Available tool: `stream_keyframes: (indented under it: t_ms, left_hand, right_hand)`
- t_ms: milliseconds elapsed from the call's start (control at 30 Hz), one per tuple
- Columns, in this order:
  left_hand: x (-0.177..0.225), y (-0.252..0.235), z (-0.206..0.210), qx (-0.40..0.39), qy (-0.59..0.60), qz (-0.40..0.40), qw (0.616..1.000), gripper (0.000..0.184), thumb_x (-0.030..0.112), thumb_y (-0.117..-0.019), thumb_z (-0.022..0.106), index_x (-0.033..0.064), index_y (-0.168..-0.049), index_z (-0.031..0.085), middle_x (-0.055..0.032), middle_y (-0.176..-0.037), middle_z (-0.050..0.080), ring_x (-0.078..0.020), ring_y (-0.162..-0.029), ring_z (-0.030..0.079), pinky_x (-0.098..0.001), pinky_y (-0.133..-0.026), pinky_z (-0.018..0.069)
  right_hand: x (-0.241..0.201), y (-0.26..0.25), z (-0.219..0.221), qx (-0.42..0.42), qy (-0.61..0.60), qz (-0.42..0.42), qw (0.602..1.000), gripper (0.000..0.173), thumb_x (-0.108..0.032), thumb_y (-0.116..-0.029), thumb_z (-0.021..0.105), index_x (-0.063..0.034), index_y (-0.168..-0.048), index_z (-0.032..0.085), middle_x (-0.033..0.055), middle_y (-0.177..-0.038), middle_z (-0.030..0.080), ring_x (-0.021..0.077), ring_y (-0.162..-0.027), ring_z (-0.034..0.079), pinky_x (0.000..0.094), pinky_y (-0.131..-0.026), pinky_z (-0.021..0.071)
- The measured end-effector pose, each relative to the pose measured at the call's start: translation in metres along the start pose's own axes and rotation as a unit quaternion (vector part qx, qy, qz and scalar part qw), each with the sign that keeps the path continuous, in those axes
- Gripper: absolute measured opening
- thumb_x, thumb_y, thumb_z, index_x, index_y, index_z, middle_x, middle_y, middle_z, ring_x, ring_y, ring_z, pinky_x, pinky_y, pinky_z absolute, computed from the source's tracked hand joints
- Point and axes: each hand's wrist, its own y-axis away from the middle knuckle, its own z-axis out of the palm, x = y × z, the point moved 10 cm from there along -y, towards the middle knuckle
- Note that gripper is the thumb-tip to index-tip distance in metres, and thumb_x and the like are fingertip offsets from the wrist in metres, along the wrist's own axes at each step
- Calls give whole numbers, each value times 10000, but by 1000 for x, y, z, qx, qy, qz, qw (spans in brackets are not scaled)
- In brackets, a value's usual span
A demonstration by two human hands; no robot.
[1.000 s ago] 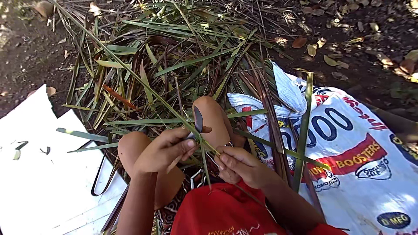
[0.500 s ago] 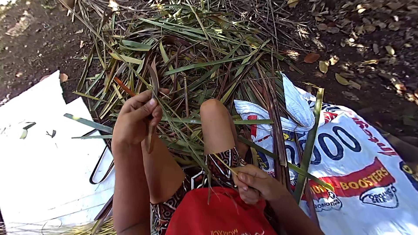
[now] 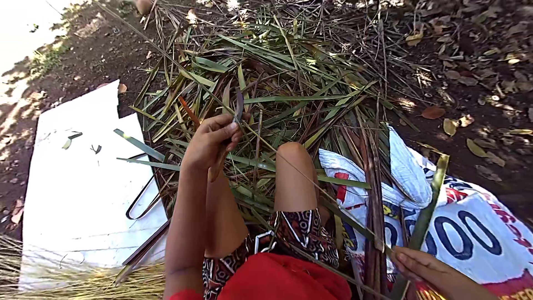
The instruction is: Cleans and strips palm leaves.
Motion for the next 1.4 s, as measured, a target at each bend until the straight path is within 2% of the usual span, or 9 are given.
stream_keyframes:
  t_ms: [167, 233, 333, 467, 533, 633, 1033, 1233, 1400]
  left_hand:
    - [0, -6, -12, 49, 43, 16, 998, 273, 37, -999, 371, 74, -1103, 620, 107, -650, 580, 46, -522, 512, -103, -508, 449]
    - [2, -5, -13, 61, 37, 25, 997, 249, 31, -1004, 398, 64, -1082, 632, 89, -663, 585, 38, -527, 511, -109, -507, 446]
    - [8, 0, 4, 64, 8, 47, 997, 272, 46, -1016, 408, 64, -1138, 651, 94, -683, 566, 32, -548, 502, -110, -524, 441]
    - [11, 13, 30, 52, -41, 94, 993, 266, 123, -1038, 431, 119, -1187, 652, 76, -673, 542, 21, -514, 478, -110, -489, 426]
    - [6, 16, 40, 47, -34, 89, 994, 271, 119, -1035, 430, 117, -1183, 657, 78, -660, 545, 22, -510, 483, -112, -490, 429]
    - [-2, 20, 45, 41, -1, 67, 997, 270, 117, -1018, 423, 141, -1144, 662, 92, -653, 550, 28, -522, 509, -117, -508, 458]
    - [-28, 29, 72, -69, 30, -15, 997, 227, 20, -957, 485, 75, -962, 705, 66, -633, 593, 29, -547, 534, -107, -533, 447]
    - [-23, 29, 60, -19, 12, 26, 999, 196, 38, -963, 526, 100, -992, 709, 73, -650, 621, 31, -541, 549, -114, -527, 469]
    - [8, 34, -15, 126, 1, 115, 985, 233, 91, -1030, 470, 140, -1100, 686, 103, -698, 630, 38, -539, 542, -111, -512, 471]
  right_hand:
    - [56, 31, -40, -11, -117, 79, 990, 245, -441, -1025, 548, -369, -818, 657, -240, -704, 553, -105, -616, 470, 108, -585, 384]
    - [69, 29, -50, 4, -80, 120, 989, 269, -273, -1026, 461, -283, -861, 673, -191, -755, 631, -63, -679, 560, 151, -657, 466]
    - [43, 0, -40, -61, 59, 141, 986, 288, -142, -1029, 416, -37, -1123, 667, -53, -949, 697, 28, -893, 646, 268, -876, 518]
    - [-80, -66, 18, -31, 101, -30, 994, 218, -217, -1032, 463, -70, -1059, 622, -97, -765, 613, -27, -697, 598, 188, -683, 514]
    - [-137, -86, 41, 41, 89, -153, 983, 174, -237, -1047, 462, -112, -1020, 581, -154, -691, 474, -101, -599, 451, 97, -577, 392]
    - [-178, -101, 59, 99, 132, -284, 944, 264, -221, -1064, 483, -20, -967, 624, -102, -705, 495, -140, -620, 407, 32, -587, 342]
    - [-124, -76, 51, -69, -42, -226, 971, 267, -387, -1076, 484, -218, -956, 651, -198, -613, 420, -156, -548, 387, 28, -516, 312]
    - [-141, -54, 66, -20, 13, -235, 972, 300, -370, -1096, 442, -166, -951, 609, -143, -622, 385, -149, -547, 353, 26, -523, 296]
    - [-116, -32, 64, -25, 49, -191, 980, 329, -348, -1092, 463, -109, -939, 631, -130, -648, 468, -158, -589, 397, 34, -559, 331]
